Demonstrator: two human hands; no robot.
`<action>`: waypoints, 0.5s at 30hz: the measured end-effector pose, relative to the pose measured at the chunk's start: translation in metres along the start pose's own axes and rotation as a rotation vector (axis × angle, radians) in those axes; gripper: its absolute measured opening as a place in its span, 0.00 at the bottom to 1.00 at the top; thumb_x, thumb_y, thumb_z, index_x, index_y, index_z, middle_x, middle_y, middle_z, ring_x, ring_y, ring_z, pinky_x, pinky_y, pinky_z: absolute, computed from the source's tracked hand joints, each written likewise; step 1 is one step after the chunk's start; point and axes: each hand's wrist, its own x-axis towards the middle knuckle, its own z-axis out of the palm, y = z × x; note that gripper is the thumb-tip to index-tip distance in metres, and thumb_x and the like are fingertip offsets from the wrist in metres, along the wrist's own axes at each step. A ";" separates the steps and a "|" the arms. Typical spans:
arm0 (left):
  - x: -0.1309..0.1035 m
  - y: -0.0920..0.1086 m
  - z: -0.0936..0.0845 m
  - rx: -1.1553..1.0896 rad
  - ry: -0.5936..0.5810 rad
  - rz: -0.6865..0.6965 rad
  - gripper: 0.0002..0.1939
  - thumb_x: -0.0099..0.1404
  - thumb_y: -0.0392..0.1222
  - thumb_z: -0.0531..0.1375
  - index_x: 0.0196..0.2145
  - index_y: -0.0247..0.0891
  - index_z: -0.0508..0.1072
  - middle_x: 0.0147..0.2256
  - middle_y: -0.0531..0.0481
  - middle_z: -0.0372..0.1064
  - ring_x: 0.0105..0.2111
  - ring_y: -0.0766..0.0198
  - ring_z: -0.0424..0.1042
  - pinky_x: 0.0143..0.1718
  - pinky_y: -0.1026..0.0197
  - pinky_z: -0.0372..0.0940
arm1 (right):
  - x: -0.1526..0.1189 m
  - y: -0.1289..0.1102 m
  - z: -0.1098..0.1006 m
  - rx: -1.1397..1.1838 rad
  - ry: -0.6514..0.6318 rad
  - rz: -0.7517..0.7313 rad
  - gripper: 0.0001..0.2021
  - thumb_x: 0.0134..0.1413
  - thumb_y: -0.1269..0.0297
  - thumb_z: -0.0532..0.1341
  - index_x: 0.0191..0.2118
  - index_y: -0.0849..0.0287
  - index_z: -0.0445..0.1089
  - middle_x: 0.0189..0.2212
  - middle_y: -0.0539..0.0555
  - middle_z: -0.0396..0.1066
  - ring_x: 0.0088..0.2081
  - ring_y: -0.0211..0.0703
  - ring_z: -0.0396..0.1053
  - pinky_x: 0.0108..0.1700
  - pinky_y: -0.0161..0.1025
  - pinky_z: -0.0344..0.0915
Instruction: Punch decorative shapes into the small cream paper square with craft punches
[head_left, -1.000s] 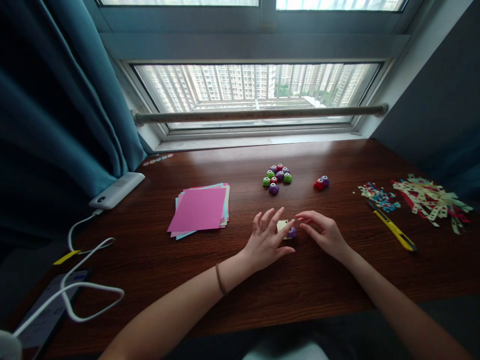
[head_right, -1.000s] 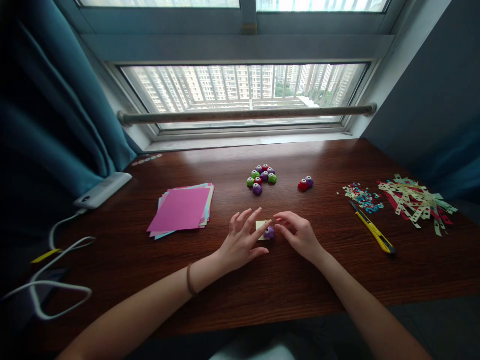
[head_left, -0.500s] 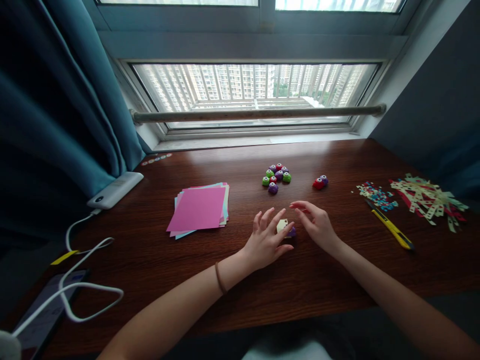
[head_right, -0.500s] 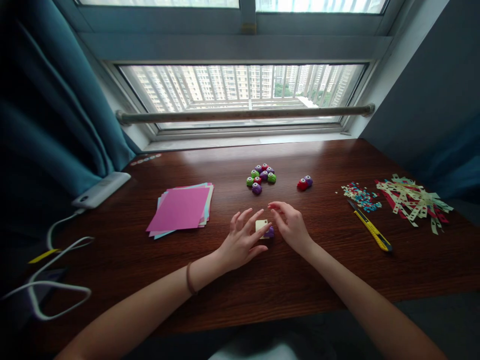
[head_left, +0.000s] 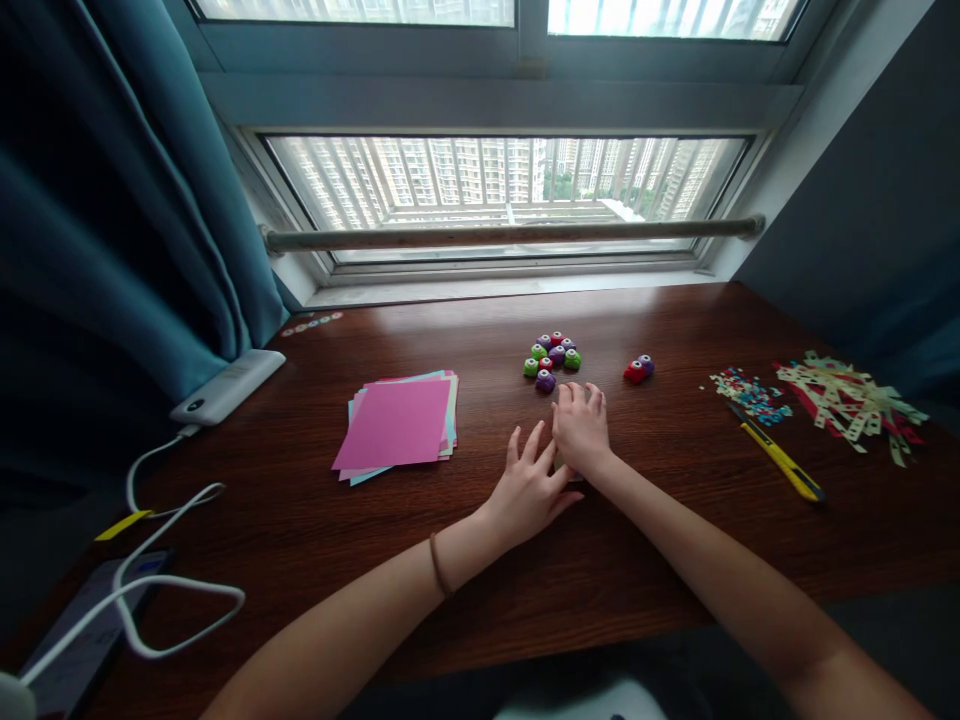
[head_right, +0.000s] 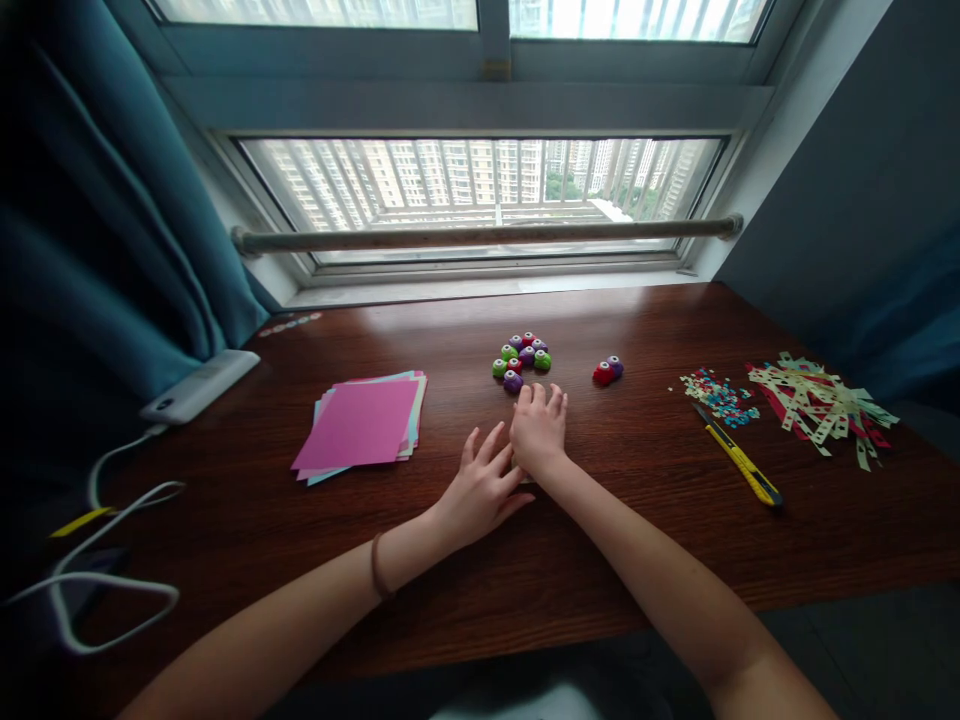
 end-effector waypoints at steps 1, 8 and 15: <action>0.000 0.000 0.000 -0.001 -0.004 0.000 0.19 0.63 0.53 0.51 0.48 0.44 0.68 0.54 0.41 0.60 0.58 0.44 0.49 0.55 0.36 0.41 | -0.001 0.000 0.000 -0.003 0.000 -0.002 0.14 0.57 0.69 0.50 0.48 0.66 0.63 0.48 0.65 0.61 0.53 0.61 0.50 0.53 0.59 0.47; 0.000 0.001 0.000 0.001 -0.025 0.019 0.21 0.64 0.53 0.49 0.50 0.42 0.66 0.54 0.41 0.60 0.59 0.43 0.47 0.55 0.34 0.39 | -0.004 -0.001 -0.002 0.013 -0.028 -0.001 0.14 0.58 0.69 0.50 0.48 0.66 0.64 0.49 0.64 0.61 0.53 0.61 0.49 0.54 0.58 0.46; 0.001 0.002 -0.002 -0.041 -0.058 0.016 0.21 0.65 0.52 0.50 0.54 0.46 0.62 0.56 0.44 0.58 0.59 0.47 0.48 0.56 0.37 0.42 | 0.007 0.016 -0.012 0.520 -0.057 -0.094 0.13 0.60 0.67 0.48 0.43 0.62 0.66 0.42 0.58 0.68 0.46 0.46 0.63 0.50 0.43 0.58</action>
